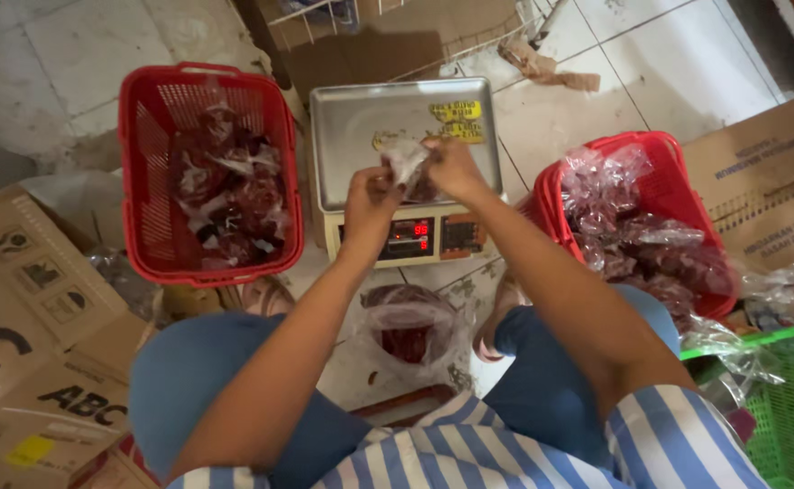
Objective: The person portions pieces of meat from a container into small plastic bags, weighs each bag on a digital scale, and ties the bags closed before placing them in a separate basket.
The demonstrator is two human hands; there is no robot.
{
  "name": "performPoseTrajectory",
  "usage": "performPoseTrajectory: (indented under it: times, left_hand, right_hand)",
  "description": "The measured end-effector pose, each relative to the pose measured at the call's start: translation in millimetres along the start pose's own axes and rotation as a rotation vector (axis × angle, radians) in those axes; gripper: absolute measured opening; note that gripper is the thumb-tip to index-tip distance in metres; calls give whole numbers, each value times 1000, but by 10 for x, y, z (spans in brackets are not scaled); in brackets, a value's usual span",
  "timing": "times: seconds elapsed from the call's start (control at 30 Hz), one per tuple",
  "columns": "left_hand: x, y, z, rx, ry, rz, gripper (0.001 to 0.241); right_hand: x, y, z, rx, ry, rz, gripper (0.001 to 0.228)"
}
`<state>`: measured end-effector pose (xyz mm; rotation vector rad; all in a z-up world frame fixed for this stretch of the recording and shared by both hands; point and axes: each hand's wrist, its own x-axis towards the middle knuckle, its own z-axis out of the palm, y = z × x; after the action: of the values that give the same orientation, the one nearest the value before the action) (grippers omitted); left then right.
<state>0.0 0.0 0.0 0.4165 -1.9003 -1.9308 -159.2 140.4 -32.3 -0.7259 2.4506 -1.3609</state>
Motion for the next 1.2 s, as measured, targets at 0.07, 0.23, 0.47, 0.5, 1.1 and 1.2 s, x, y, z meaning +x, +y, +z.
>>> performPoseTrajectory:
  times: [0.07,0.23,0.47,0.5,1.1,1.2]
  left_hand:
    - [-179,-81,-141,281,29,68,53]
    - [-694,-408,-434,845,-840,-248,66]
    - [-1066,-872,-523,1388,-1014,-434,65]
    - [-1041,-877,-534,1385,-1022,-427,59]
    - [-916,-700,-633,1533,-1263,-488,55]
    - [-914,-671,-630,1518,-1277,-538,61]
  right_hand:
    - [99,19,-175,68,59,67,35]
    - [258,-303,-726,145,265,15,25]
    - [-55,-520,-447,-327,71,-144,24]
    - [-90,-518,-415,-455,-97,-41,26]
    - [-486,-825,-556,-866,-536,57,38]
    - [-582,-739,-442,-808,-722,60,37]
